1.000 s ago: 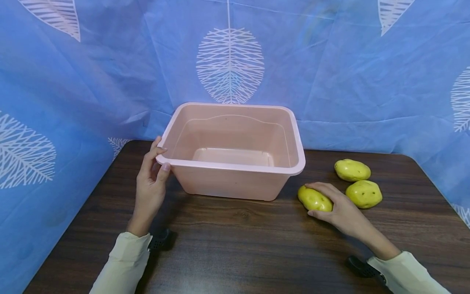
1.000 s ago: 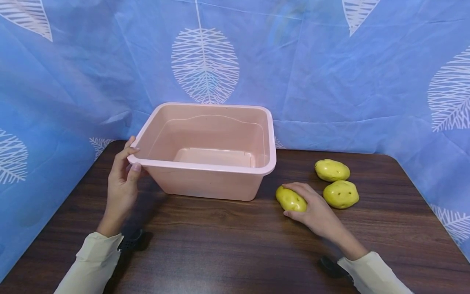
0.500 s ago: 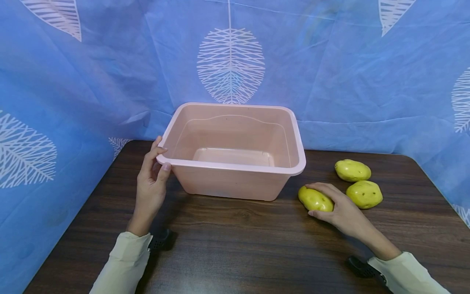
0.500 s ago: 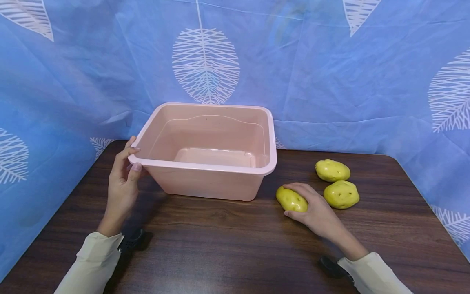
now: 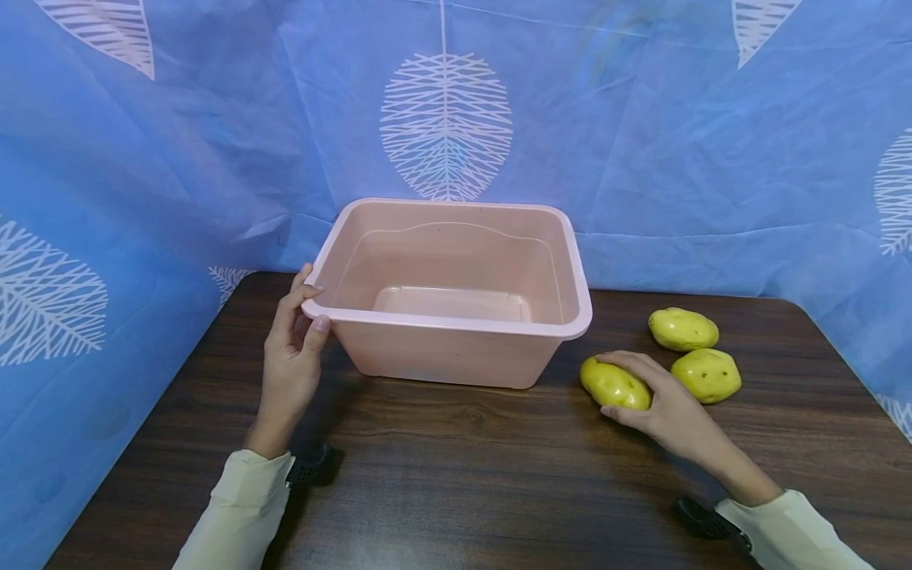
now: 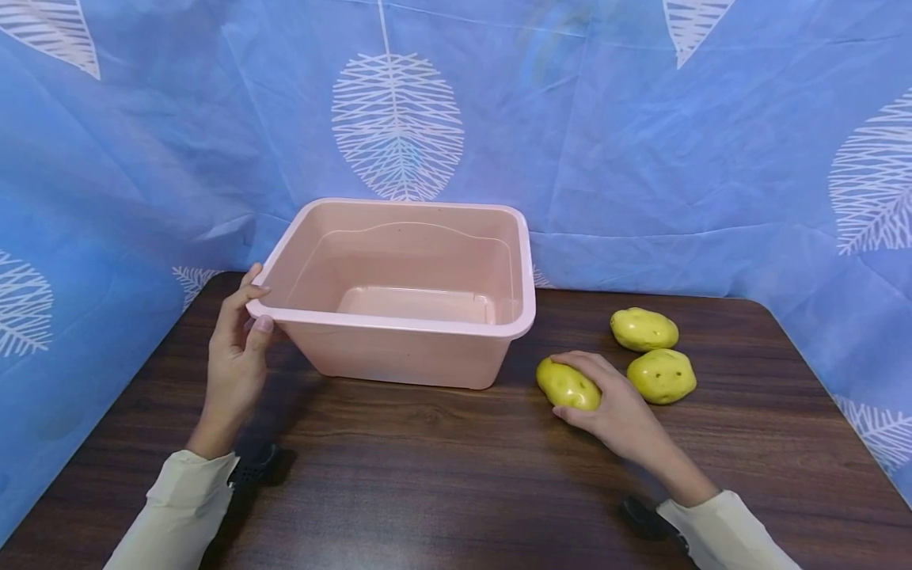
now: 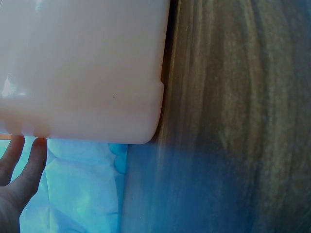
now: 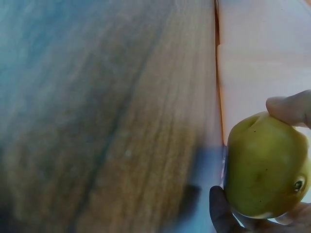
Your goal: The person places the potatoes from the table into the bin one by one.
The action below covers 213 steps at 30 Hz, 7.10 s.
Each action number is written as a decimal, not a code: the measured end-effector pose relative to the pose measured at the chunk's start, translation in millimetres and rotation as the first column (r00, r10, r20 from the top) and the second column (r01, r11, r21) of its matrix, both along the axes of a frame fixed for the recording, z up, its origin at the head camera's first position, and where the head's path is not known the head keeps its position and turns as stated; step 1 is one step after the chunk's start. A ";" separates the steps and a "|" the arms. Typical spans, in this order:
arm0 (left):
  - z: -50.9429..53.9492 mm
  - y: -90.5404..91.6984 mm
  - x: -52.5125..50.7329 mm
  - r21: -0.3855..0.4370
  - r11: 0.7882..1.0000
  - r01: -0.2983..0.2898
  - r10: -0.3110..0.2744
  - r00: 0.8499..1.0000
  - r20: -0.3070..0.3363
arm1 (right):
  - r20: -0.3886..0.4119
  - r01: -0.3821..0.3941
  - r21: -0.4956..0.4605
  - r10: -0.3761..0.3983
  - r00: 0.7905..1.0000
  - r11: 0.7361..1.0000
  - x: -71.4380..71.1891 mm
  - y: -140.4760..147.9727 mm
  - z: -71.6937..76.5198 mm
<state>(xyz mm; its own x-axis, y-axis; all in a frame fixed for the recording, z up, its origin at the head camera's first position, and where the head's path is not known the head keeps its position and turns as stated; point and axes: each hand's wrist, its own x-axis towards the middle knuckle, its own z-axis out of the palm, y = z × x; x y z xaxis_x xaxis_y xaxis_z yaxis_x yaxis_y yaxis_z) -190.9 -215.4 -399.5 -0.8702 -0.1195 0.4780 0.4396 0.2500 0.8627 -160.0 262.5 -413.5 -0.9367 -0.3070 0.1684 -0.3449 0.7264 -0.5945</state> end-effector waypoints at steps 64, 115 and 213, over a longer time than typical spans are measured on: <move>-0.1 -0.3 0.3 -0.016 1.000 -0.005 0.005 1.000 -0.013 | -0.104 0.053 -0.228 -0.079 0.991 0.972 12.9 9.5 43.6; -0.3 -1.2 0.4 -0.010 1.000 -0.005 0.005 1.000 0.010 | -0.113 0.033 -0.281 -0.067 0.991 0.959 9.2 -0.3 94.5; 1.2 -2.0 1.6 -0.012 1.000 0.000 0.000 1.000 0.016 | 0.061 -0.076 -0.515 0.125 0.990 0.854 -71.6 -90.8 183.0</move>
<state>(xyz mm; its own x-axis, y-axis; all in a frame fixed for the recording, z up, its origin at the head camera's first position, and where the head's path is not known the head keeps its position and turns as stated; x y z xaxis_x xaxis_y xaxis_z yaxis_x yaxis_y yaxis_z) -189.3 -217.5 -398.3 -0.8778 -0.1143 0.4652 0.4254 0.2603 0.8668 -231.5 171.7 -230.4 -0.9239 -0.2938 0.2450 -0.3275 0.2764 -0.9035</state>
